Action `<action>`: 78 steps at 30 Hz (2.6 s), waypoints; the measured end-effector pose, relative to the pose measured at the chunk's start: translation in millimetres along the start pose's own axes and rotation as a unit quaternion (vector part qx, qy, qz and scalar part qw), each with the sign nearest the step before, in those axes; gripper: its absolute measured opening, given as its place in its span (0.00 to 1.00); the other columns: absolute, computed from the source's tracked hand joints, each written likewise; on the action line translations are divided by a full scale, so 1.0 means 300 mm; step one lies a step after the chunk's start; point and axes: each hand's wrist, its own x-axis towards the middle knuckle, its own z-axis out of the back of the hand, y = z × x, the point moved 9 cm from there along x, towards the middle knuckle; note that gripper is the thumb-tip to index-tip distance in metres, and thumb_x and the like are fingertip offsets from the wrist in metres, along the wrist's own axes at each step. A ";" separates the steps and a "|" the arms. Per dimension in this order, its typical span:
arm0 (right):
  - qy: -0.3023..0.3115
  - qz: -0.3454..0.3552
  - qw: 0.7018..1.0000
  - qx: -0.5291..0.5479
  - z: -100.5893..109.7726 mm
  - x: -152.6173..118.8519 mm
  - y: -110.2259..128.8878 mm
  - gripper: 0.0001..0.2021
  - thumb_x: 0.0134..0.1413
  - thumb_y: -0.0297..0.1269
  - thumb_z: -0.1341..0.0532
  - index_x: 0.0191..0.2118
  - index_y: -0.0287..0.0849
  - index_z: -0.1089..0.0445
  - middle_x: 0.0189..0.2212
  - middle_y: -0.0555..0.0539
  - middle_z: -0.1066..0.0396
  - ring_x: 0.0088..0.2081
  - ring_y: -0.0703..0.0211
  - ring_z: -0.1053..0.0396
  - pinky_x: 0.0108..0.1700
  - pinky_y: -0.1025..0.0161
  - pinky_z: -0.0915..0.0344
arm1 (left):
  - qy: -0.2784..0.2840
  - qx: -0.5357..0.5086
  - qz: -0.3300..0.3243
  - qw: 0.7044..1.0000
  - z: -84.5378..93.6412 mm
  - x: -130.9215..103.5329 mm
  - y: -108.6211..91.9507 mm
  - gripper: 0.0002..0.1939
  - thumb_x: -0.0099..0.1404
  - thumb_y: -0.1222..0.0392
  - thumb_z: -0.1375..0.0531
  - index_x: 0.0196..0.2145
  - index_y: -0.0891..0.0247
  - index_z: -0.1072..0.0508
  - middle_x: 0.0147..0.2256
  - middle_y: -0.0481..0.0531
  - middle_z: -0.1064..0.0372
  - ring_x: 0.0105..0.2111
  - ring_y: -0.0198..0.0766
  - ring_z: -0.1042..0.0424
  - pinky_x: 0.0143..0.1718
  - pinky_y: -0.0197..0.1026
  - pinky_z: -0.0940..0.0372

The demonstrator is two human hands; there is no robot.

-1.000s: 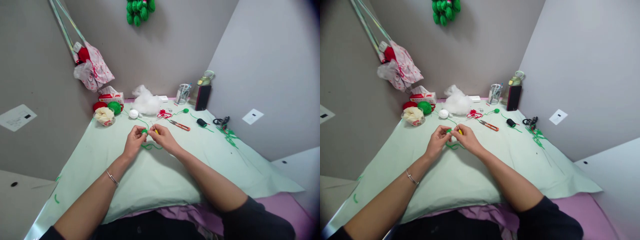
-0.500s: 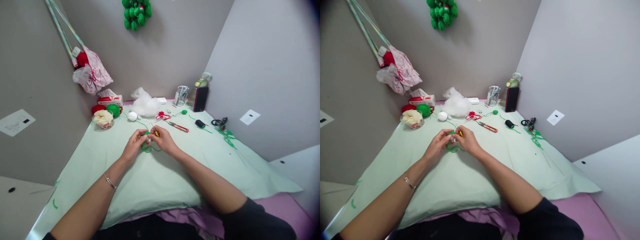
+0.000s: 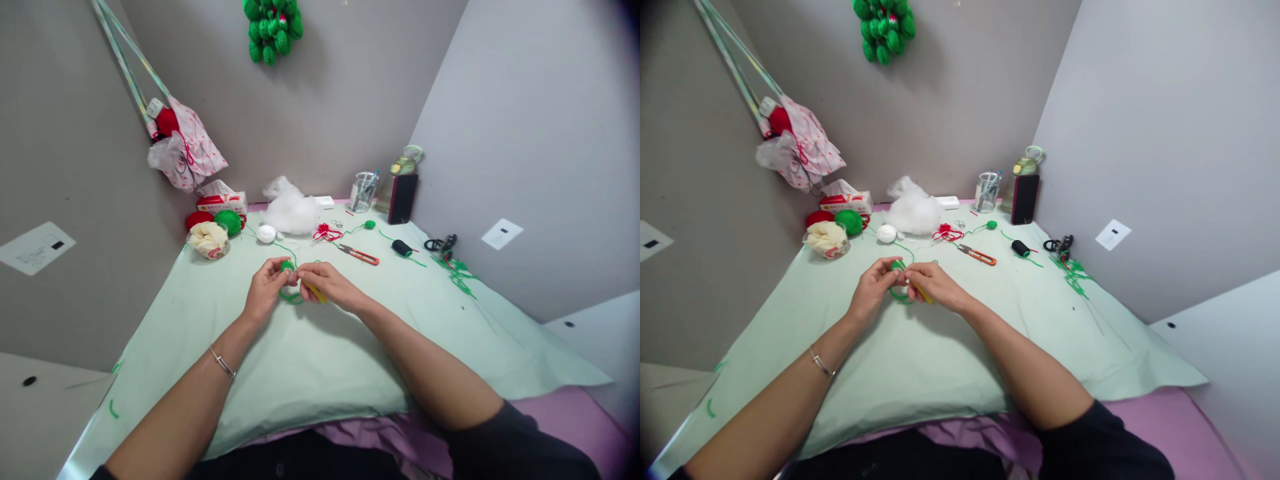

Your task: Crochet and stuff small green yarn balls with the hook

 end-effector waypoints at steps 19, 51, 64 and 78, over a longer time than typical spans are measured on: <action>0.019 -0.083 0.986 0.140 -0.038 0.012 -0.063 0.09 0.51 0.40 0.39 0.32 0.39 0.27 0.10 0.59 0.43 0.14 0.69 0.53 0.18 0.68 0.55 | -0.027 0.070 -0.052 0.996 0.019 -0.006 -0.026 0.16 0.60 0.56 0.33 0.44 0.63 0.25 0.29 0.46 0.27 0.28 0.36 0.28 0.36 0.41 0.32; 0.200 -0.086 0.960 0.176 -0.158 -0.020 -0.038 0.17 0.66 0.43 0.46 0.44 0.35 0.27 0.13 0.64 0.59 0.14 0.69 0.66 0.18 0.68 0.59 | -0.051 0.200 -0.176 0.963 0.043 -0.029 -0.114 0.09 0.62 0.63 0.35 0.42 0.57 0.20 0.40 0.52 0.25 0.43 0.46 0.32 0.55 0.51 0.38; -0.067 -0.018 0.979 -0.193 0.227 -0.039 0.042 0.13 0.65 0.41 0.41 0.42 0.38 0.23 0.31 0.44 0.28 0.34 0.57 0.32 0.36 0.62 0.39 | -0.051 -0.001 -0.041 0.998 0.053 0.017 -0.025 0.13 0.62 0.53 0.36 0.41 0.61 0.30 0.41 0.54 0.23 0.38 0.41 0.24 0.47 0.48 0.30; -0.134 0.074 0.988 -0.028 0.099 0.010 0.031 0.17 0.60 0.52 0.39 0.33 0.41 0.28 0.31 0.48 0.27 0.36 0.60 0.31 0.38 0.64 0.36 | -0.026 0.015 -0.012 0.999 0.021 0.004 0.020 0.11 0.68 0.58 0.35 0.46 0.64 0.25 0.41 0.51 0.25 0.39 0.40 0.25 0.44 0.47 0.28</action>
